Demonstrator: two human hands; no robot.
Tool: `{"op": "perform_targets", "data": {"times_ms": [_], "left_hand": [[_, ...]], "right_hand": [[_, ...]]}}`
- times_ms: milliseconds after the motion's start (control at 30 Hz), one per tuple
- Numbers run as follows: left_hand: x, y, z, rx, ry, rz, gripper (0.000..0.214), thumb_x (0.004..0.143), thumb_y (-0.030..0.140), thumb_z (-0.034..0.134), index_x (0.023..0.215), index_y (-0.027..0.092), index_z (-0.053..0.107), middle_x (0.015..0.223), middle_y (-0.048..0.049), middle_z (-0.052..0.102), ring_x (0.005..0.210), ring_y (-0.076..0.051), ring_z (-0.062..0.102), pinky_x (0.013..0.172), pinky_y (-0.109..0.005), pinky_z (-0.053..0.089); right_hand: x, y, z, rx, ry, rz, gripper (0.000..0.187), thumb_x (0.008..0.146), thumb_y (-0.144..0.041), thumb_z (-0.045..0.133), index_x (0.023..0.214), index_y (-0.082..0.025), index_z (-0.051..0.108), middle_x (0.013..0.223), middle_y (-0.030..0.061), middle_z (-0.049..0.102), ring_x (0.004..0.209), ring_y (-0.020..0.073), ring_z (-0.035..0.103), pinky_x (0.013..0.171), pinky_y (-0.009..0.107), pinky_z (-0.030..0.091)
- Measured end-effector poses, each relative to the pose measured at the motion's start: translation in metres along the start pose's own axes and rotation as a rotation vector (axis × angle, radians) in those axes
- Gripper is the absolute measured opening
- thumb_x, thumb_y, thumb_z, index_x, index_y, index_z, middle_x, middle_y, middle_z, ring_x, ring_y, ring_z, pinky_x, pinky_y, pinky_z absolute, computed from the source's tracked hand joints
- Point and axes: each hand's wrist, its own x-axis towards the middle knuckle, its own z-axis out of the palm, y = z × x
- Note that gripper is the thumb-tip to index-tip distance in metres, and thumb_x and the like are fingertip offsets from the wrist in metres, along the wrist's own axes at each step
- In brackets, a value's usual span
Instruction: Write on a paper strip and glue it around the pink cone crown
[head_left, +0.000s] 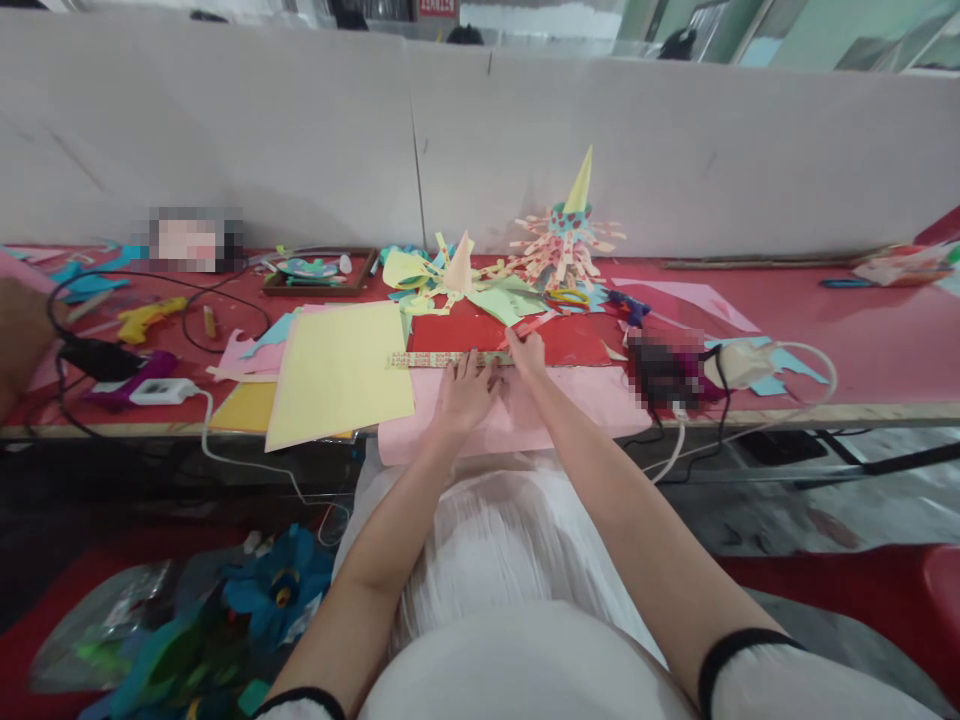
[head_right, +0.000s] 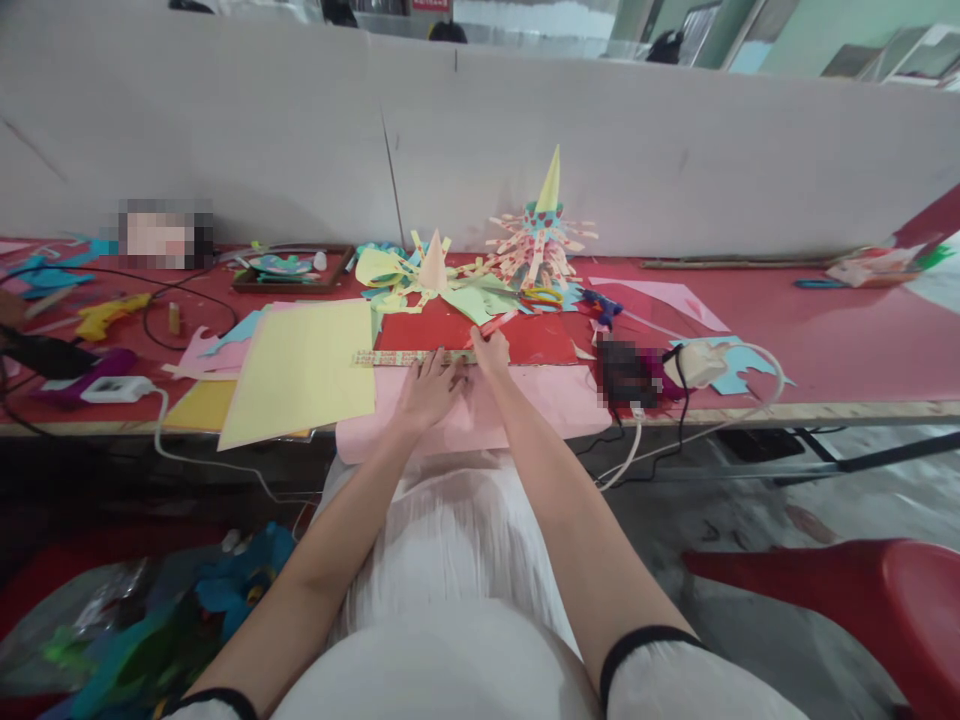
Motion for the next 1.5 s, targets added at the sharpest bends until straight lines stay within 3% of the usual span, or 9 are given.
{"op": "perform_targets", "data": {"times_ms": [167,367,833,1000,1500], "left_hand": [[0.0000,-0.0005,0.0001,0.018,-0.002,-0.001,0.050,0.092,0.041,0.028,0.139,0.026,0.034,0.151,-0.0112,0.021,0.138,-0.026,0.020,0.110,-0.047,0.016],[-0.0001,-0.0019,0.0022,0.013,0.010,0.005,0.050,0.092,0.042,0.028,0.139,0.028,0.034,0.150,-0.0076,0.024,0.138,-0.026,0.020,0.110,-0.047,0.017],[0.0002,-0.0016,0.0021,0.021,0.018,0.004,0.050,0.092,0.042,0.028,0.139,0.027,0.034,0.150,-0.0093,0.023,0.137,-0.026,0.021,0.110,-0.048,0.017],[0.0001,-0.0015,0.0020,0.005,0.017,0.007,0.050,0.092,0.042,0.028,0.139,0.027,0.034,0.150,-0.0093,0.024,0.137,-0.026,0.020,0.110,-0.047,0.017],[0.0009,-0.0015,0.0014,0.014,0.011,0.005,0.049,0.092,0.041,0.028,0.139,0.028,0.034,0.150,-0.0097,0.023,0.138,-0.025,0.020,0.109,-0.047,0.016]], "right_hand": [[-0.0012,0.0019,-0.0040,0.073,-0.044,-0.062,0.039,0.079,-0.049,0.043,0.052,-0.022,0.045,0.044,-0.0018,0.053,0.048,0.0131,0.054,0.059,0.024,0.042],[-0.0019,0.0035,-0.0022,0.097,-0.094,-0.097,0.032,0.076,-0.045,0.052,0.055,-0.022,0.045,0.041,-0.0046,0.052,0.046,0.0128,0.053,0.057,0.024,0.042],[-0.0019,0.0025,-0.0026,0.102,-0.117,-0.085,0.026,0.077,-0.033,0.049,0.054,-0.022,0.044,0.039,-0.0053,0.048,0.039,0.0107,0.047,0.051,0.023,0.039],[-0.0016,0.0034,-0.0028,0.101,-0.129,-0.078,0.027,0.076,-0.037,0.049,0.054,-0.022,0.046,0.039,-0.0047,0.049,0.040,0.0111,0.048,0.052,0.022,0.040],[-0.0047,-0.0014,-0.0048,0.078,-0.079,-0.081,0.028,0.077,-0.036,0.049,0.054,-0.022,0.043,0.038,-0.0058,0.047,0.042,0.0117,0.047,0.055,0.023,0.038]]}}
